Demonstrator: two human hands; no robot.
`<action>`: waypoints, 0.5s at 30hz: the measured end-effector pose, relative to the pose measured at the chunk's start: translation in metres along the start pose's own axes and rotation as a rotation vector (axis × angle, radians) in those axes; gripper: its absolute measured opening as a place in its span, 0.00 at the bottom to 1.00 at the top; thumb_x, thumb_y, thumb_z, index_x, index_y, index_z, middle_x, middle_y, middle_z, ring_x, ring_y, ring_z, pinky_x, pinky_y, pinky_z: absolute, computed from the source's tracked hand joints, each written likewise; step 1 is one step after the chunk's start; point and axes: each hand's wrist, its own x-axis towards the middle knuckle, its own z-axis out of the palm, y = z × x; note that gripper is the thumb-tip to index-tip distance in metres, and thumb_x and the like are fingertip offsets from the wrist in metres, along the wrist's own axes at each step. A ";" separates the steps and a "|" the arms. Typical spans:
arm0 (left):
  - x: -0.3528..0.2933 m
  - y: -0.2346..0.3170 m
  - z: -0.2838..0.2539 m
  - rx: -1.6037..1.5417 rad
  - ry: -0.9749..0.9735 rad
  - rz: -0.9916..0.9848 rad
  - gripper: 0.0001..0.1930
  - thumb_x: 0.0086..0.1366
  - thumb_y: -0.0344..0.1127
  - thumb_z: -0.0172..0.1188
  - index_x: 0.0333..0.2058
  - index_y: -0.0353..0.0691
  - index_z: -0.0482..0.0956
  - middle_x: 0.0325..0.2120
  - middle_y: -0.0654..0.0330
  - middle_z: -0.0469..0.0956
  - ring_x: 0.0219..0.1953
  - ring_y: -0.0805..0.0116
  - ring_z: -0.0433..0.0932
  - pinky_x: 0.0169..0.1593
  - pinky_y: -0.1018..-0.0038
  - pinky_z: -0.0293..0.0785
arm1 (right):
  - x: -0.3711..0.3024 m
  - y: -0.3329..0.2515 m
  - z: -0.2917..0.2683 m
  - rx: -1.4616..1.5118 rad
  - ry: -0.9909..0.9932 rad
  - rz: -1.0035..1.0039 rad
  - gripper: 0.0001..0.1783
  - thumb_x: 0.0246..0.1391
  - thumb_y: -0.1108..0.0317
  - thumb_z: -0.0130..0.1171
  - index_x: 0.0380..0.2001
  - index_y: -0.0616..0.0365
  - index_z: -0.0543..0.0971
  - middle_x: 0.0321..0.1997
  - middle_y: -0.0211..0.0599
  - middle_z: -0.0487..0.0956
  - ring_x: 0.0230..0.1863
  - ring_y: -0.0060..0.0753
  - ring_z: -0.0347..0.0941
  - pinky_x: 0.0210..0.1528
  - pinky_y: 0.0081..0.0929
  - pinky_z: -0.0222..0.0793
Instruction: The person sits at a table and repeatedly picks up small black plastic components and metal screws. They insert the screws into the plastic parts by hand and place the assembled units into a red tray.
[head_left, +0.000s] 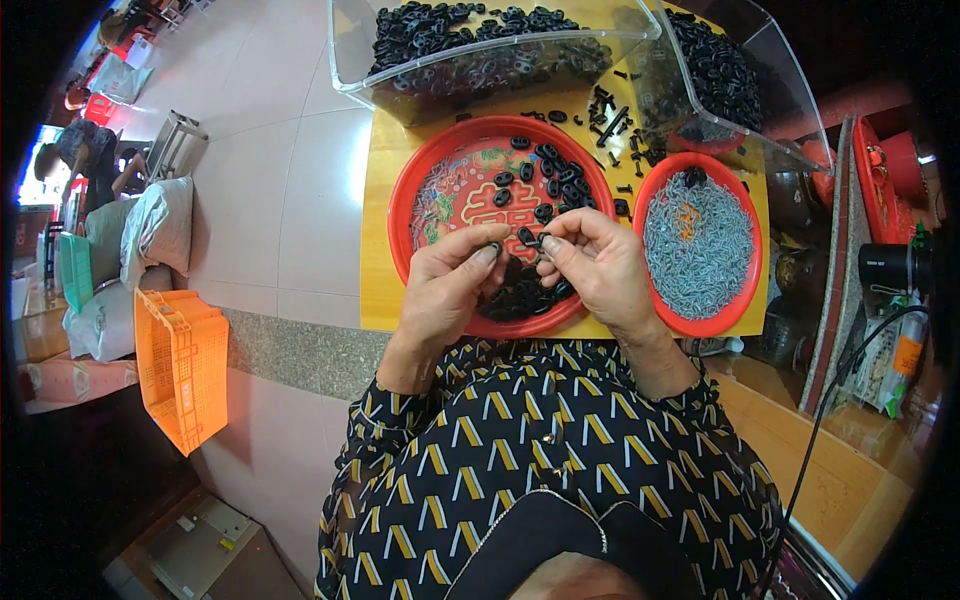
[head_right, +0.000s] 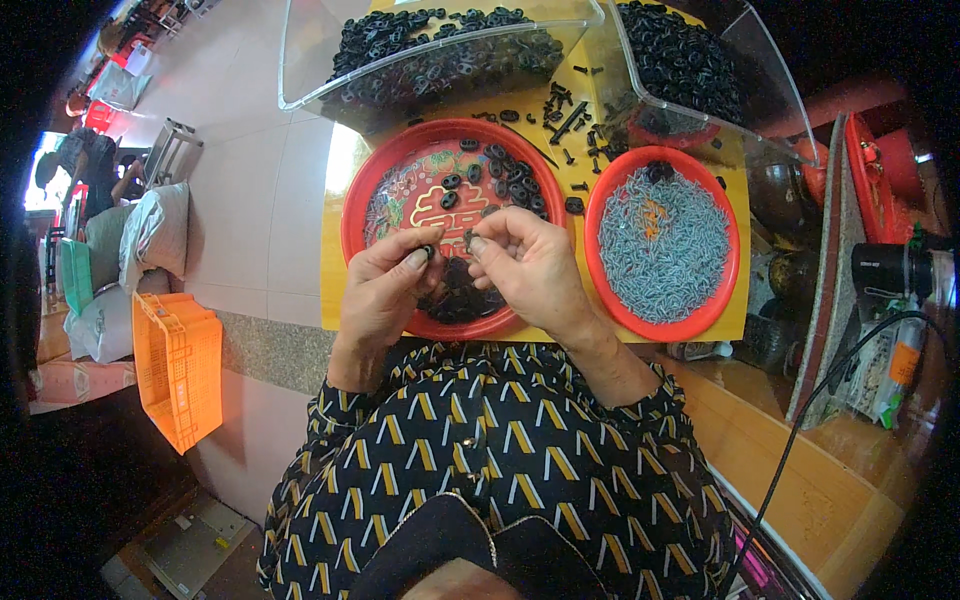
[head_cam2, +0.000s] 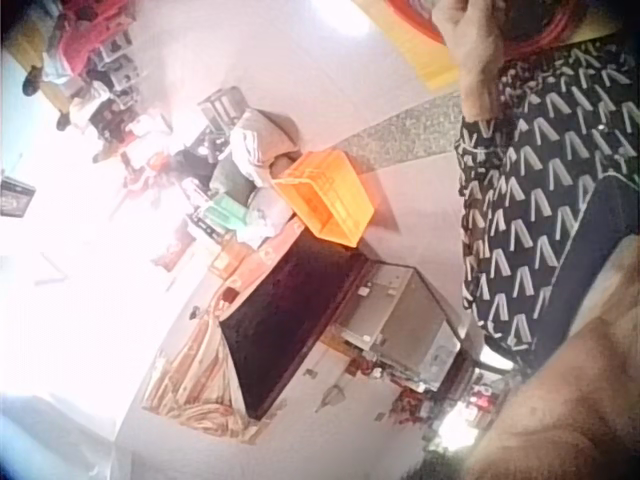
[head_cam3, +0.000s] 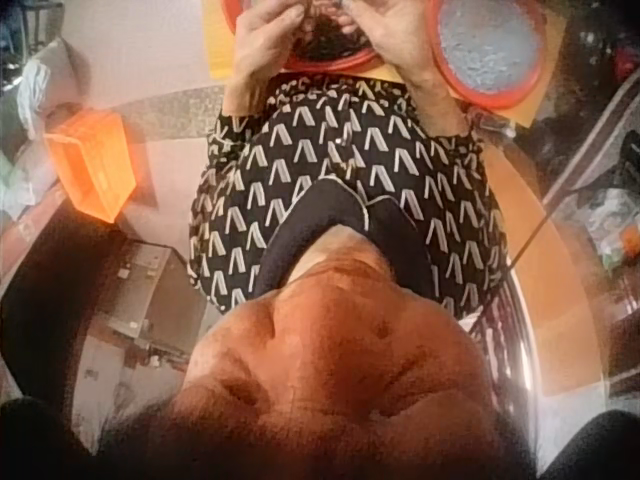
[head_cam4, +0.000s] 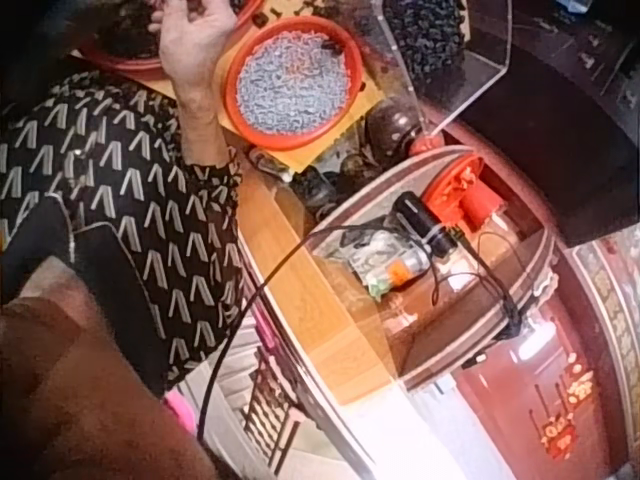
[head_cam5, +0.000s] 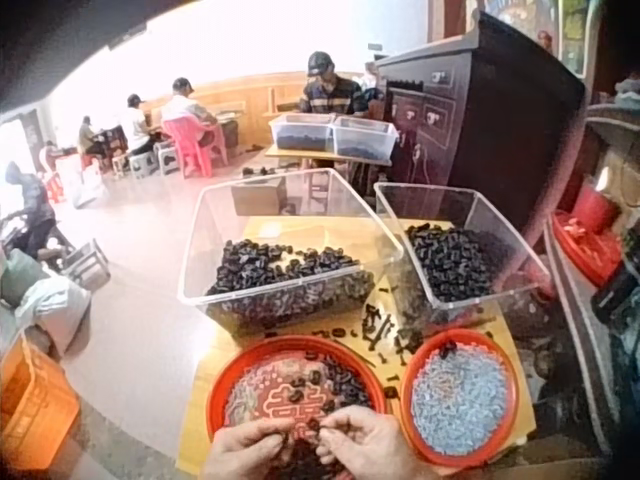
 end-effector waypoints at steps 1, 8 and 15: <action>0.000 -0.002 -0.001 -0.006 0.014 0.019 0.12 0.57 0.25 0.52 0.41 0.32 0.70 0.25 0.63 0.71 0.24 0.79 0.67 0.26 0.85 0.63 | 0.000 0.001 0.000 0.002 -0.001 -0.003 0.05 0.48 0.76 0.52 0.31 0.65 0.71 0.26 0.30 0.73 0.24 0.17 0.71 0.25 0.13 0.70; 0.001 -0.007 -0.006 -0.089 -0.003 0.094 0.12 0.52 0.23 0.56 0.38 0.33 0.70 0.24 0.60 0.72 0.24 0.75 0.70 0.26 0.81 0.66 | -0.001 -0.001 0.003 -0.018 -0.005 0.004 0.05 0.47 0.76 0.53 0.30 0.64 0.71 0.25 0.28 0.72 0.23 0.14 0.69 0.23 0.12 0.67; 0.000 -0.006 -0.001 -0.087 0.052 0.077 0.12 0.51 0.22 0.57 0.37 0.33 0.71 0.24 0.62 0.72 0.23 0.78 0.69 0.25 0.84 0.64 | -0.001 -0.001 0.007 -0.025 -0.006 0.017 0.06 0.47 0.77 0.52 0.32 0.64 0.71 0.25 0.29 0.72 0.23 0.14 0.69 0.23 0.11 0.67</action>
